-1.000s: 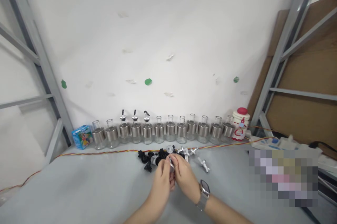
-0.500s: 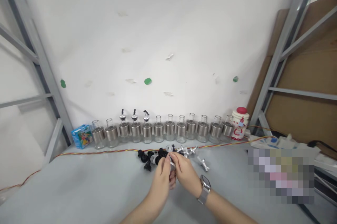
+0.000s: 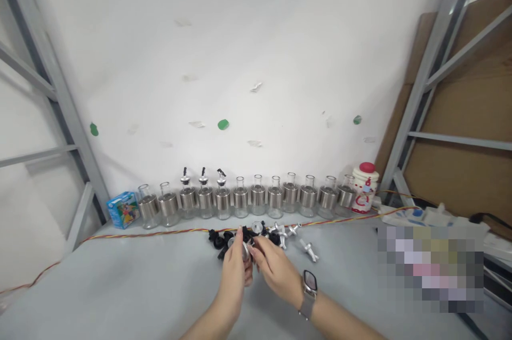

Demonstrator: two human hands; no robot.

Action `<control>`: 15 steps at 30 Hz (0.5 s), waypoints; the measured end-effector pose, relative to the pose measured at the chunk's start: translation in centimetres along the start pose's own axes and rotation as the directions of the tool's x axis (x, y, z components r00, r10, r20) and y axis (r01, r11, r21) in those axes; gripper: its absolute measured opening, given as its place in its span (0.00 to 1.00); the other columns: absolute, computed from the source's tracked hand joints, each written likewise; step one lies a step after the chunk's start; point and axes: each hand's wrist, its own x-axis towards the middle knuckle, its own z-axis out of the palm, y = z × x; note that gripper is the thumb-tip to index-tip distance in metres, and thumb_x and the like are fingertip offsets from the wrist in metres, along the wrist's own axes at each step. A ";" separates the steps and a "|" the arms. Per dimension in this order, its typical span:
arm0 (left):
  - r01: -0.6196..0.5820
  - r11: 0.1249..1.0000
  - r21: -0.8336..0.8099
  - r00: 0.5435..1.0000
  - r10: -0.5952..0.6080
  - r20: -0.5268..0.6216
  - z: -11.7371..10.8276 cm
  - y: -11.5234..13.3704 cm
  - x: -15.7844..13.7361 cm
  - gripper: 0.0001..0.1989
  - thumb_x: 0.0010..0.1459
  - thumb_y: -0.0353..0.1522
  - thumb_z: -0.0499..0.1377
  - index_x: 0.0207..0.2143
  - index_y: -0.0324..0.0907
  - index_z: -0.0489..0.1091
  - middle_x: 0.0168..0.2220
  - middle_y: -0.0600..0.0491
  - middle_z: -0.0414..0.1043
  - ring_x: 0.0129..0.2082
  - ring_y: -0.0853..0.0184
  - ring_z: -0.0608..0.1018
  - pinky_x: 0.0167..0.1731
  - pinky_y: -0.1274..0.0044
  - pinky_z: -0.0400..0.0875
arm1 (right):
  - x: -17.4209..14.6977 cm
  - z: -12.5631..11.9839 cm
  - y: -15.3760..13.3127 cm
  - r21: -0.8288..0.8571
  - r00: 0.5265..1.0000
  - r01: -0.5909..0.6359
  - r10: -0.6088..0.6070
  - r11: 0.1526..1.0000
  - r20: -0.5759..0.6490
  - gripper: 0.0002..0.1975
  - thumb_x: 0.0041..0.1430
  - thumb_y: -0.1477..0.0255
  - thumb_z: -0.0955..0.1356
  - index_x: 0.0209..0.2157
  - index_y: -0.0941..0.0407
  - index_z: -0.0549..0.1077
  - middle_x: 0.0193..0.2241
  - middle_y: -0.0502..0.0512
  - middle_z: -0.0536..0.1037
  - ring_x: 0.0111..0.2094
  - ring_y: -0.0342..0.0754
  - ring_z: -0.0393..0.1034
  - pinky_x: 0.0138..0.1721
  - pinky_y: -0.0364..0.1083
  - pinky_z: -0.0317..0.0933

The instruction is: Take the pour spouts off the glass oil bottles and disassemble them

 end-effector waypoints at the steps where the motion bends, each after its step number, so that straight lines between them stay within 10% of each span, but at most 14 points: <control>1: -0.023 1.000 0.015 1.000 0.023 -0.001 0.0 -0.1 -0.1 0.24 0.43 0.53 0.53 0.17 0.42 0.52 0.10 0.65 0.43 0.10 0.80 0.48 0.12 0.84 0.40 | 0.0 0.1 -0.1 0.011 1.000 -0.009 0.009 1.000 -0.012 0.12 0.62 0.68 0.55 0.39 0.56 0.64 0.34 0.55 0.72 0.36 0.46 0.66 0.37 0.44 0.59; 15: -0.118 0.988 0.102 0.993 0.118 0.010 0.9 -2.5 -0.3 0.23 0.42 0.53 0.53 0.25 0.42 0.59 0.16 0.63 0.51 0.14 0.77 0.58 0.15 0.84 0.51 | 0.1 0.8 0.4 -0.383 0.996 -0.022 -0.015 0.924 -0.093 0.21 0.63 0.72 0.48 0.30 0.59 0.68 0.25 0.58 0.73 0.27 0.48 0.69 0.29 0.45 0.61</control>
